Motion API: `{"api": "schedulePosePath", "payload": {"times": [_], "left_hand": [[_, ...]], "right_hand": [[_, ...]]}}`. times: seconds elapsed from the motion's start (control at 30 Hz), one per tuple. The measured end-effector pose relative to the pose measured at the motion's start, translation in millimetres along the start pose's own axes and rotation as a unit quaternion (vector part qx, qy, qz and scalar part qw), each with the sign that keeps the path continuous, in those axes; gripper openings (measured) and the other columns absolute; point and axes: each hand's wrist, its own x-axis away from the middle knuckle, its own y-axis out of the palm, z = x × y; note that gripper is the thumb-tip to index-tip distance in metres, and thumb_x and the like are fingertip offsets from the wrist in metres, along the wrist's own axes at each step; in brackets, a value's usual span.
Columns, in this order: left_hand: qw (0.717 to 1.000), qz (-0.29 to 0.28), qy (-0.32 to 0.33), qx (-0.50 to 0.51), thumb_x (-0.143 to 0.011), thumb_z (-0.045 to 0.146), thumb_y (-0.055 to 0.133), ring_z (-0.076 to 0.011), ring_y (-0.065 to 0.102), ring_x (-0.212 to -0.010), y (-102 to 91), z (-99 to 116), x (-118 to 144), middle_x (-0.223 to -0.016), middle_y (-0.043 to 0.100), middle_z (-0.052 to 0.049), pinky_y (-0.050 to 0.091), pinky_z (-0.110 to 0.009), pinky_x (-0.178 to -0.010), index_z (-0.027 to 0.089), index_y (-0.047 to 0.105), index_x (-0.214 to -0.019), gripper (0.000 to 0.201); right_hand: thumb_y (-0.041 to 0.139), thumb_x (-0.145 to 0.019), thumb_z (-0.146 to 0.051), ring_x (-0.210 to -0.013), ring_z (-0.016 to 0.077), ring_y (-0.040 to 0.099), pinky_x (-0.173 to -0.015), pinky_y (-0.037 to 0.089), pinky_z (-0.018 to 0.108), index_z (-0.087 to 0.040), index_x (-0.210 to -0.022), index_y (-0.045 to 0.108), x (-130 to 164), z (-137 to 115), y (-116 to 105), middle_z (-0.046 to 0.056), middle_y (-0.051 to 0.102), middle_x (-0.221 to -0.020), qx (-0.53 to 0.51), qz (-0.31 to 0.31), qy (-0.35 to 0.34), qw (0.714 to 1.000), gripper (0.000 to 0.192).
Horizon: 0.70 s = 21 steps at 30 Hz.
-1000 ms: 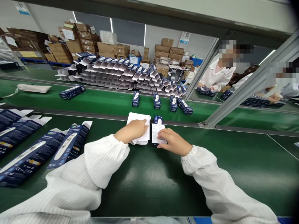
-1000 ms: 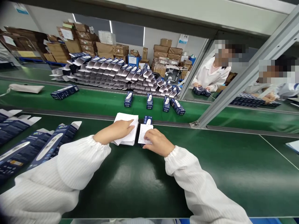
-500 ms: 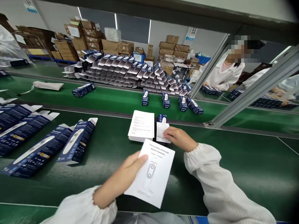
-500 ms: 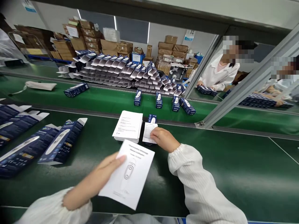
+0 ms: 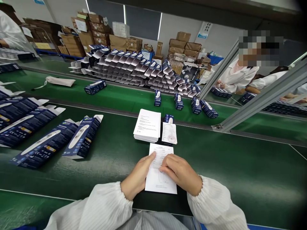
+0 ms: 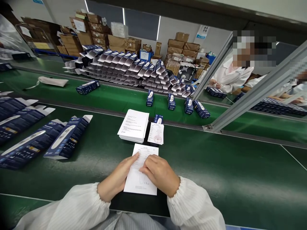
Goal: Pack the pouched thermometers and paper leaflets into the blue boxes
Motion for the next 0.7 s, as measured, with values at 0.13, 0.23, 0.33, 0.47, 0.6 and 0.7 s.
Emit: {"api": "schedulePosePath", "payload": {"times": [0.13,0.23,0.33,0.47,0.6,0.7], "left_hand": [[1.000,0.002,-0.015,-0.014,-0.080,0.034,0.066,-0.0172,0.065,-0.063,-2.9,-5.1,-3.5,-0.073,0.070,-0.005,0.049,-0.029,-0.064,0.011,0.064,-0.094,0.027],[0.999,0.013,-0.018,-0.028,-0.080,0.031,0.067,-0.0151,0.063,-0.059,-3.9,-8.6,-6.9,-0.071,0.069,-0.004,0.048,-0.028,-0.064,0.011,0.062,-0.093,0.024],[0.999,0.002,-0.001,-0.035,-0.080,0.028,0.066,-0.0179,0.065,-0.065,-3.6,-9.9,-8.9,-0.078,0.071,-0.006,0.049,-0.031,-0.068,0.011,0.061,-0.099,0.026],[0.998,-0.022,0.008,-0.062,-0.083,0.025,0.061,-0.0245,0.068,-0.081,-3.1,-9.0,-12.8,-0.092,0.071,-0.011,0.050,-0.039,-0.077,0.012,0.057,-0.109,0.030],[0.995,-0.064,0.010,-0.078,-0.081,0.023,0.062,-0.0273,0.067,-0.091,-6.9,-11.5,-24.2,-0.100,0.070,-0.014,0.047,-0.044,-0.087,0.011,0.058,-0.111,0.033],[0.994,-0.077,0.017,-0.070,-0.075,0.023,0.067,-0.0289,0.066,-0.094,-12.8,-16.1,-33.4,-0.101,0.070,-0.015,0.046,-0.044,-0.089,0.010,0.062,-0.106,0.035]], "right_hand": [[0.040,-0.099,-0.035,-0.070,0.0171,0.053,-0.066,0.043,0.030,-0.020,-0.074,0.049,3.3,1.8,7.2,0.003,0.056,-0.072,0.004,-0.002,0.014,1.000,0.030],[0.039,-0.099,-0.039,-0.068,0.0169,0.053,-0.064,0.043,0.029,-0.020,-0.073,0.050,4.3,0.7,9.1,0.003,0.056,-0.071,0.004,-0.007,0.023,1.000,0.034],[0.040,-0.099,-0.040,-0.065,0.0152,0.054,-0.061,0.042,0.028,-0.019,-0.071,0.053,-0.3,3.8,-2.5,0.002,0.057,-0.069,-0.042,-0.017,0.039,0.998,0.037],[0.044,-0.096,-0.040,-0.077,0.0162,0.059,-0.071,0.046,0.027,-0.019,-0.082,0.061,-18.1,43.8,-31.8,0.003,0.063,-0.082,-0.130,0.124,0.139,0.974,0.031],[0.041,-0.091,-0.055,-0.076,0.0182,0.060,-0.070,0.051,0.031,-0.017,-0.090,0.060,-37.9,120.1,-35.2,0.007,0.065,-0.091,-0.139,0.314,0.268,0.900,0.042],[0.047,-0.085,-0.058,-0.074,0.0210,0.062,-0.072,0.051,0.036,-0.015,-0.091,0.061,-42.7,164.2,-21.1,0.010,0.066,-0.089,-0.128,0.317,0.294,0.893,0.045]]}}
